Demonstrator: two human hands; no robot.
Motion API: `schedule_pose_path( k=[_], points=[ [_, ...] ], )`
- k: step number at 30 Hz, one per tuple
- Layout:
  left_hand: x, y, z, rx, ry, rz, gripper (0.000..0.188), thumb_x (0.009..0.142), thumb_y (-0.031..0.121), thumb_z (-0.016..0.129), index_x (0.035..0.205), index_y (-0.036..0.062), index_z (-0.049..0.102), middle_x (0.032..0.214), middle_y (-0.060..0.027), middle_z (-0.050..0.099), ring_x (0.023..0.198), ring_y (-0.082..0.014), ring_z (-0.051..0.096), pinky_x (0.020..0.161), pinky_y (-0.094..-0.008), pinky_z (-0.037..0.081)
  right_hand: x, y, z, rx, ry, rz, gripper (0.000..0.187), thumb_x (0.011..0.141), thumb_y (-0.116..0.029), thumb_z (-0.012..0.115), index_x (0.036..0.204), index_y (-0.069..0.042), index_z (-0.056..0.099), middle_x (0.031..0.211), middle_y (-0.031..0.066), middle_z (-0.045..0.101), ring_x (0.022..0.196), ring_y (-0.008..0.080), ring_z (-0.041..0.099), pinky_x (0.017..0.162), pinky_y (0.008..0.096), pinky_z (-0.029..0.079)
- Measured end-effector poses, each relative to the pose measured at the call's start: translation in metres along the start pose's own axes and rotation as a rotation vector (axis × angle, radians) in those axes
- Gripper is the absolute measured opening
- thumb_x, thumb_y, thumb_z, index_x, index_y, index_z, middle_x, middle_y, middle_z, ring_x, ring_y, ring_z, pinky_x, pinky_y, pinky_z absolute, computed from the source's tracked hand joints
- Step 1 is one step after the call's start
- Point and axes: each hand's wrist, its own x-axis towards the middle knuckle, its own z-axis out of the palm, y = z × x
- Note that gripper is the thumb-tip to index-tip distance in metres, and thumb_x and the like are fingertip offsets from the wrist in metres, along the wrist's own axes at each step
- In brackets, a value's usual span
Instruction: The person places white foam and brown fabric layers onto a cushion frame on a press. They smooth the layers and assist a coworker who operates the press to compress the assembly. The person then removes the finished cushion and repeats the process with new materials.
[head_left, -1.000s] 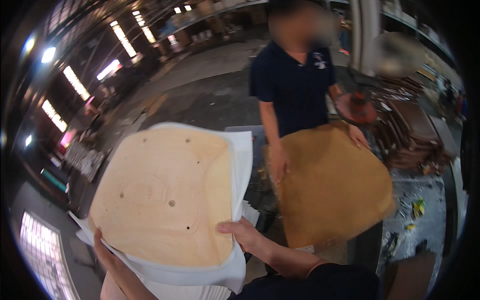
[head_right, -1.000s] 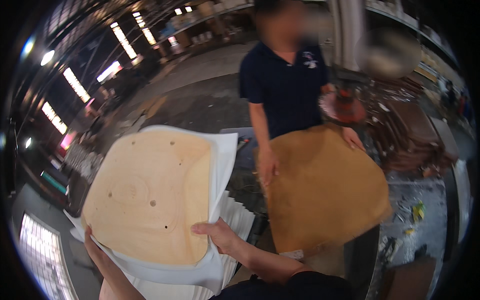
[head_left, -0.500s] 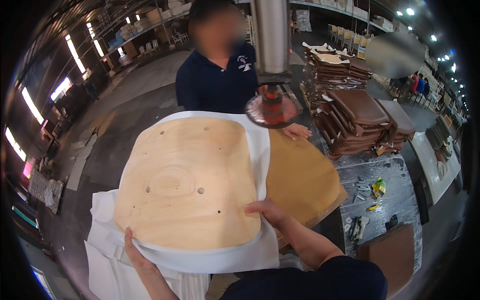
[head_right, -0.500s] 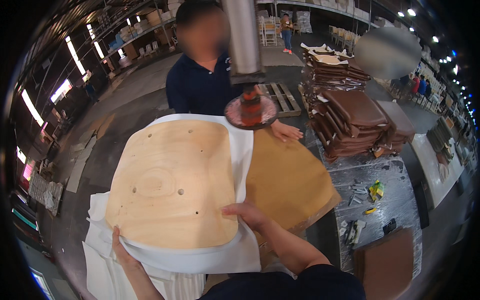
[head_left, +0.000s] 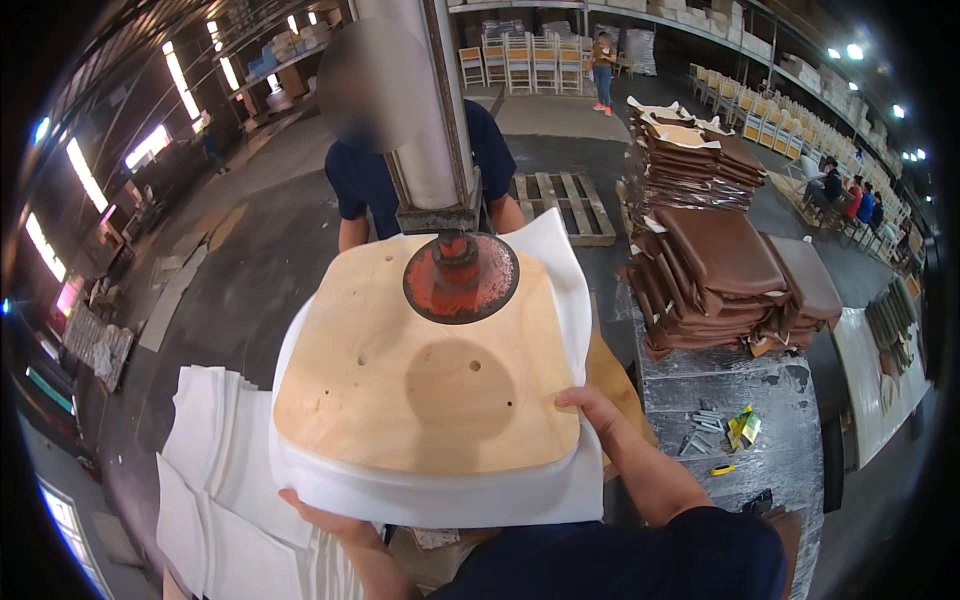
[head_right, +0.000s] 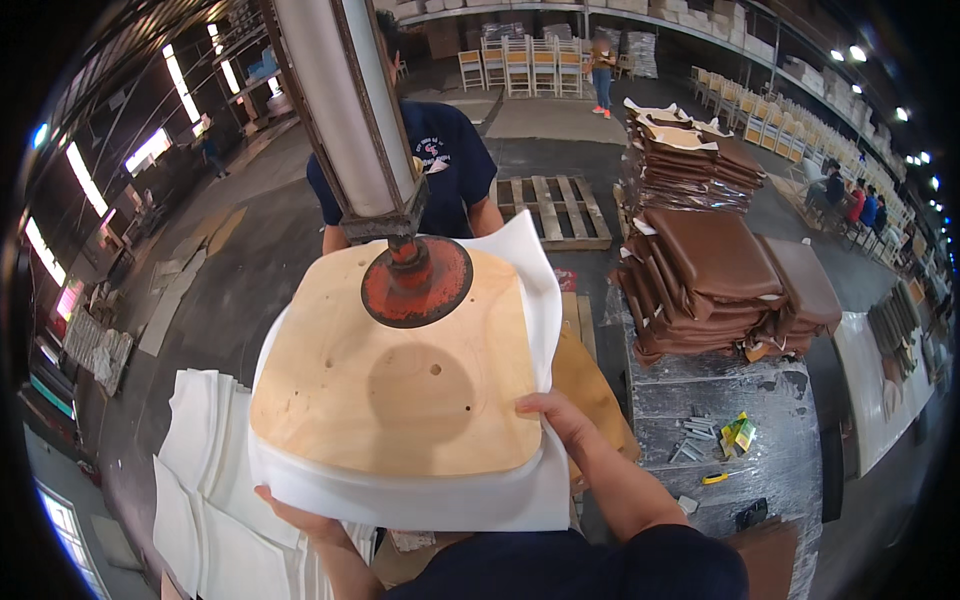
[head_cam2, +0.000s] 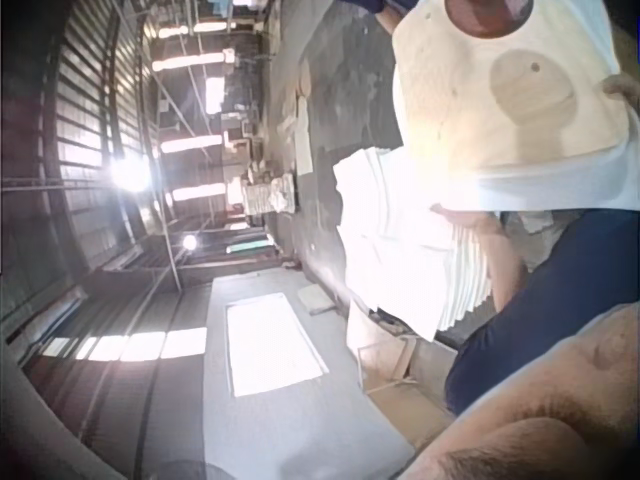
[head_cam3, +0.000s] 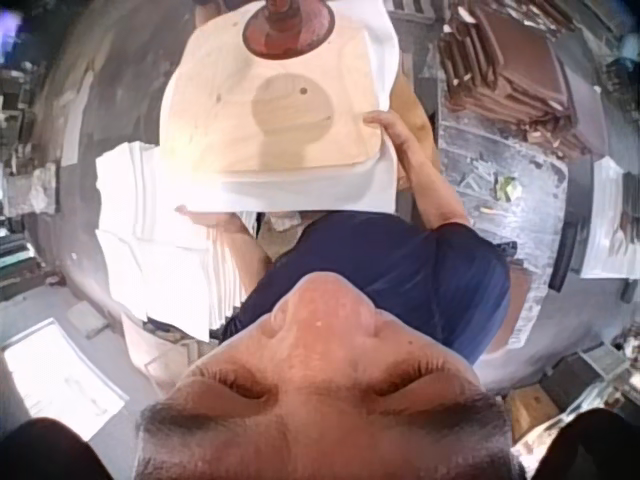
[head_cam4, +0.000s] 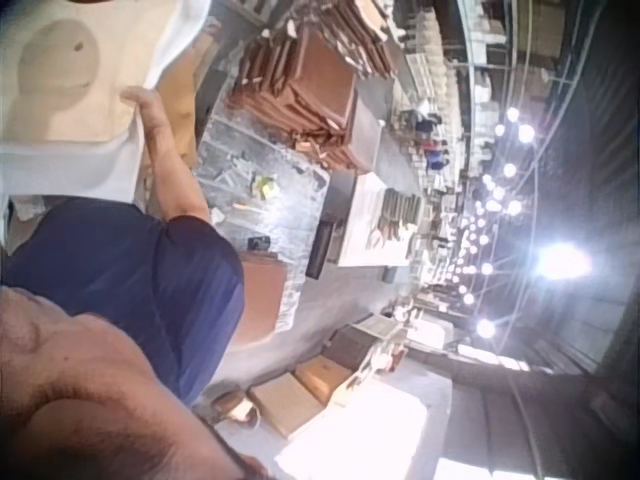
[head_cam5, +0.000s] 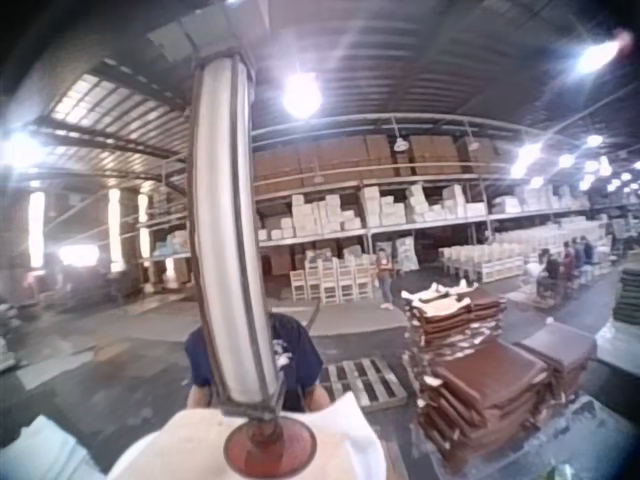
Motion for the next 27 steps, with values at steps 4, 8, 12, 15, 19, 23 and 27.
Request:
schedule_pose_path(
  k=[4, 8, 12, 15, 19, 23, 27],
  points=[
    [0.005, -0.024, -0.004, -0.154, -0.031, -0.11, 0.083, 0.118, 0.067, 0.028, 0.174, 0.0053, 0.036, 0.176, -0.0189, 0.042, 0.16, -0.0401, 0.042, 0.131, -0.0554, 0.038, 0.008, -0.01, -0.014, 0.154, -0.097, 0.099, 0.069, 0.091, -0.021, 0.076, 0.152, 0.006, 0.06, 0.133, 0.0212, 0.078, 0.115, 0.0316, 0.079, 0.106, 0.0432, 0.063],
    [0.004, -0.037, -0.011, -0.134, -0.022, -0.202, 0.082, 0.118, 0.066, 0.03, 0.173, 0.0052, 0.037, 0.175, -0.0191, 0.044, 0.158, -0.0398, 0.044, 0.129, -0.0549, 0.04, 0.021, -0.021, -0.036, 0.214, -0.143, 0.141, 0.073, 0.089, -0.024, 0.075, 0.153, 0.006, 0.059, 0.135, 0.0239, 0.077, 0.117, 0.0338, 0.079, 0.108, 0.045, 0.063],
    [-0.006, -0.048, -0.021, -0.092, -0.006, -0.247, 0.081, 0.118, 0.065, 0.031, 0.173, 0.0051, 0.038, 0.174, -0.0192, 0.045, 0.156, -0.0394, 0.047, 0.128, -0.0543, 0.042, 0.029, -0.04, -0.045, 0.171, -0.121, 0.138, 0.073, 0.087, -0.024, 0.076, 0.153, 0.004, 0.059, 0.135, 0.0246, 0.077, 0.116, 0.0342, 0.08, 0.106, 0.0458, 0.064],
    [-0.011, -0.051, -0.027, -0.058, 0.004, -0.27, 0.08, 0.118, 0.064, 0.032, 0.173, 0.0051, 0.038, 0.173, -0.0194, 0.046, 0.155, -0.0391, 0.048, 0.127, -0.0539, 0.043, 0.031, -0.056, -0.058, 0.108, -0.113, 0.206, 0.072, 0.089, -0.024, 0.075, 0.154, 0.003, 0.059, 0.136, 0.024, 0.077, 0.117, 0.0343, 0.079, 0.107, 0.0471, 0.063],
    [-0.018, -0.051, -0.031, -0.016, 0.024, -0.301, 0.079, 0.118, 0.063, 0.034, 0.172, 0.005, 0.039, 0.172, -0.0195, 0.048, 0.153, -0.0388, 0.05, 0.126, -0.0533, 0.045, 0.016, -0.051, -0.092, -0.011, 0.141, 0.247, 0.076, 0.09, -0.032, 0.082, 0.156, -0.003, 0.06, 0.139, 0.0203, 0.076, 0.123, 0.0334, 0.076, 0.112, 0.049, 0.06],
    [-0.025, -0.04, -0.036, 0.037, 0.052, -0.303, 0.078, 0.118, 0.062, 0.036, 0.172, 0.005, 0.04, 0.17, -0.0197, 0.05, 0.151, -0.0384, 0.053, 0.124, -0.0528, 0.047, -0.023, 0.002, -0.119, -0.168, 0.193, 0.383, 0.063, 0.103, -0.033, 0.081, 0.156, -0.007, 0.059, 0.141, 0.0118, 0.072, 0.126, 0.0273, 0.072, 0.11, 0.0476, 0.058],
    [-0.029, -0.039, -0.041, 0.059, 0.071, -0.315, 0.077, 0.119, 0.061, 0.037, 0.172, 0.0049, 0.04, 0.169, -0.0198, 0.051, 0.149, -0.038, 0.055, 0.123, -0.0522, 0.048, -0.022, 0.025, -0.11, -0.242, 0.234, 0.099, 0.063, 0.105, -0.031, 0.08, 0.159, -0.009, 0.057, 0.141, 0.0086, 0.071, 0.128, 0.0244, 0.069, 0.112, 0.045, 0.055]
  ],
)
